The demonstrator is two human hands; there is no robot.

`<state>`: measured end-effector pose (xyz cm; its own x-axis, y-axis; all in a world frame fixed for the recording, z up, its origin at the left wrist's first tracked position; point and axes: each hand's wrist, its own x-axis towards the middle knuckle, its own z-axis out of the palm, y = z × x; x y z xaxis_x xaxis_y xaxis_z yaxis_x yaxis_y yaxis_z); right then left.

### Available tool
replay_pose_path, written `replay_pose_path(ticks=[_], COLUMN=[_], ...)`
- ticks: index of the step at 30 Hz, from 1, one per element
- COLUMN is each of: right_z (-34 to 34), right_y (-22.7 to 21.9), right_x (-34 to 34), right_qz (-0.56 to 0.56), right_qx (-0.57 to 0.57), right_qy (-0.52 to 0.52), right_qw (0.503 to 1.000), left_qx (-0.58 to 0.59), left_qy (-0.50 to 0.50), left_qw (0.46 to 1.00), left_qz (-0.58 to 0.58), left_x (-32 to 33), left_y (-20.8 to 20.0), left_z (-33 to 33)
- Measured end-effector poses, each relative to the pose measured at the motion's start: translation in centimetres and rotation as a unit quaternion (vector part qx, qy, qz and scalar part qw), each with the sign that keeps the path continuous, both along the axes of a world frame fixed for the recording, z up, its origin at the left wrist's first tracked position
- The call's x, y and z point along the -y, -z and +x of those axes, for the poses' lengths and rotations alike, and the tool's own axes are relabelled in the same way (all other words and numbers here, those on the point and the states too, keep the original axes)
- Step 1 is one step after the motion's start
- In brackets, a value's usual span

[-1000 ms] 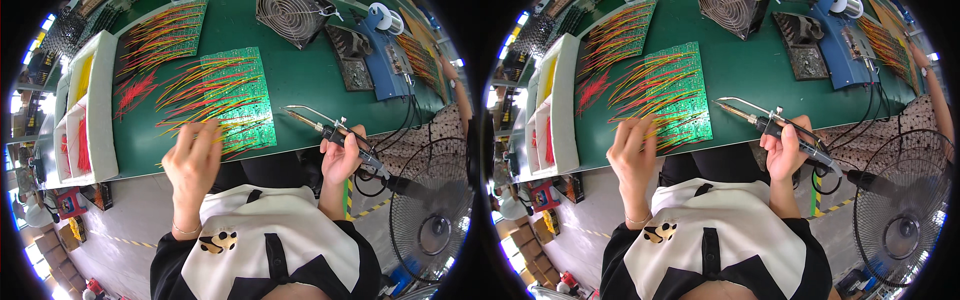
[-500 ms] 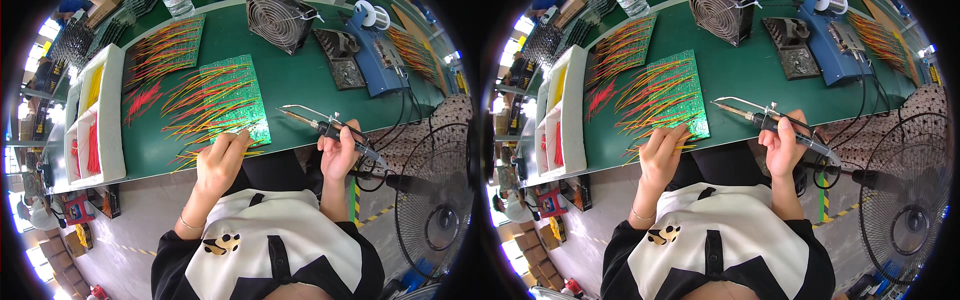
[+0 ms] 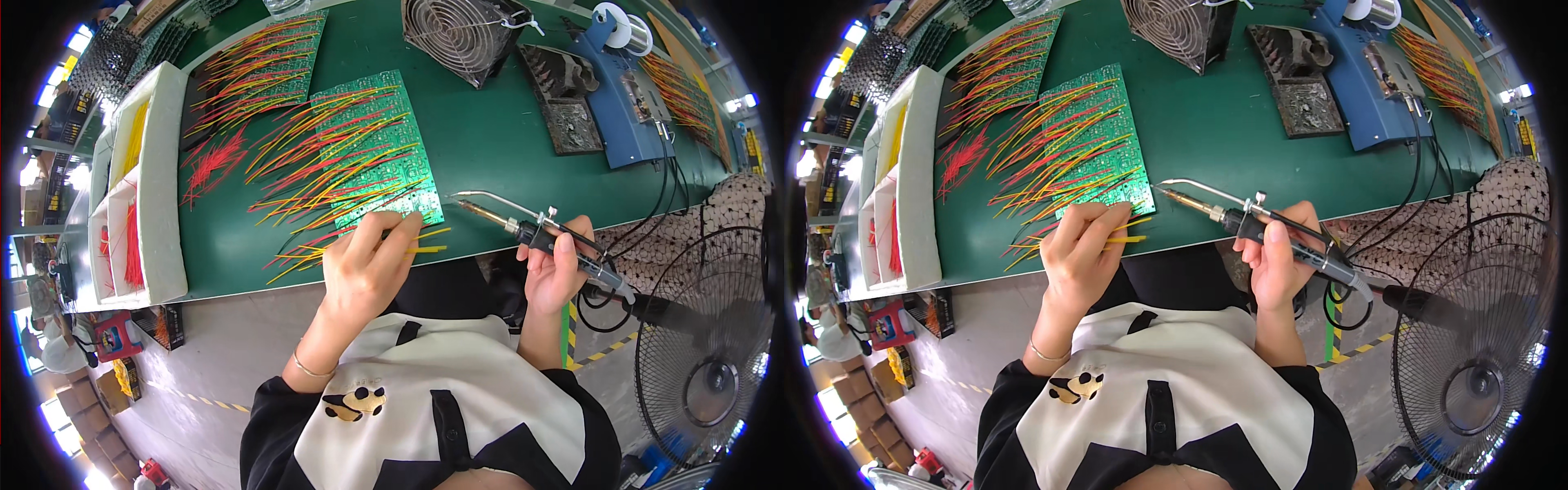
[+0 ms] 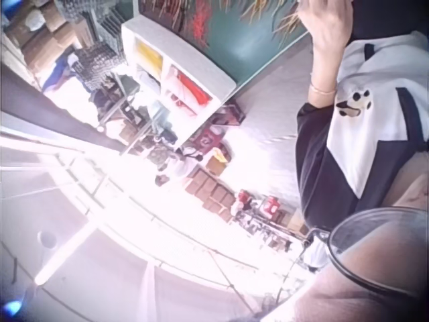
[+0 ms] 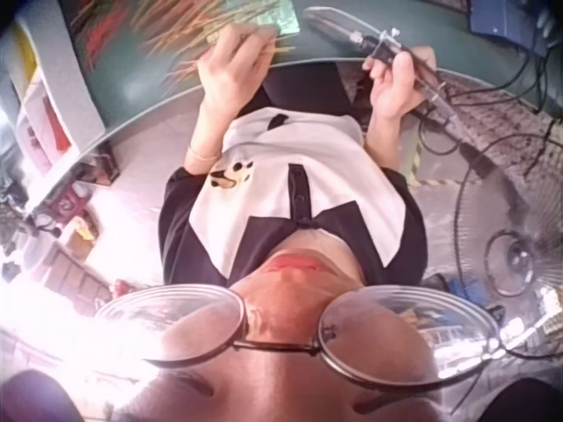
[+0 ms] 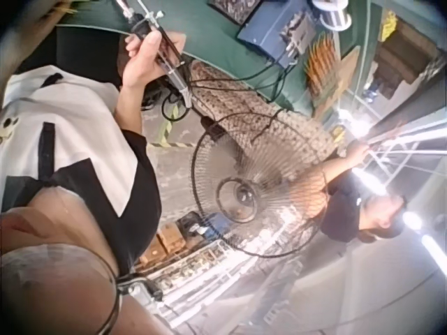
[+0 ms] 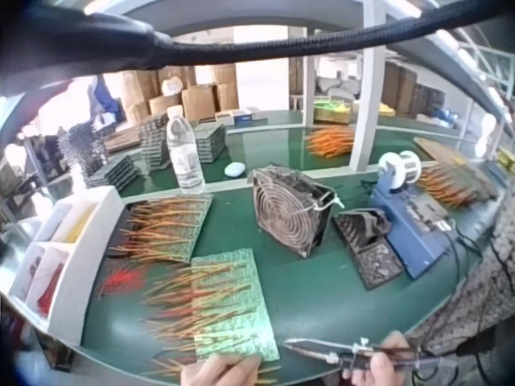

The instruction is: The person inserts colored electrical wires into a printed circuit board, then solders them into place using a handheld soldering iron.

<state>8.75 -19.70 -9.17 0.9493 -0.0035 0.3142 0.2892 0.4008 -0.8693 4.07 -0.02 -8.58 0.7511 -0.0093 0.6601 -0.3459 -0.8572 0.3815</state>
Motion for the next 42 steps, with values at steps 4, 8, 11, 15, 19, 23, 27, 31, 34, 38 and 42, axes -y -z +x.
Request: replay_pose_path(ticks=[4,8,11,15,19,23,27,31,34,38,42], right_z=[-0.2,-0.2,-0.4,-0.2,-0.4,-0.4,-0.5,-0.5,-0.6,-0.7,-0.7], right_y=[0.4,0.7,1.0,0.8,1.0,1.0,1.1,1.1,1.0,0.9,0.8], right_x=[0.3,0.3,0.5,0.2,0.3,0.3,0.3,0.3,0.2,0.0,0.0], right_qz=[-0.024,-0.032,-0.046,-0.100,-0.114,-0.128,-0.127,-0.141,-0.138,-0.142,-0.141], right_qx=[-0.006,0.010,0.000,-0.004,-0.004,-0.001,0.004,0.002,0.002,-0.009,-0.014], right_qy=[-0.012,-0.012,-0.005,0.050,0.054,0.063,0.067,0.074,0.072,0.074,0.076], right_qw=[1.000,0.999,0.999,0.994,0.992,0.990,0.990,0.987,0.988,0.987,0.987], left_qx=[0.014,0.028,0.033,0.032,0.036,0.057,0.051,0.054,0.054,0.059,0.052], left_qy=[-0.009,-0.003,-0.001,0.007,0.007,0.019,0.024,0.022,0.024,0.024,0.019], left_qw=[1.000,1.000,0.999,0.999,0.999,0.996,0.994,0.992,0.992,0.992,0.995], left_qz=[-0.001,0.003,0.004,0.021,0.037,0.073,0.099,0.109,0.108,0.111,0.078], left_x=[0.0,-0.1,-0.2,-0.3,-0.4,-0.7,-0.7,-0.7,-0.6,-0.7,-0.4], left_y=[0.5,0.7,0.9,0.8,1.0,1.4,1.2,1.2,1.1,1.2,1.1], left_z=[0.0,0.0,0.1,0.2,0.2,0.2,0.2,0.2,0.3,0.3,0.3])
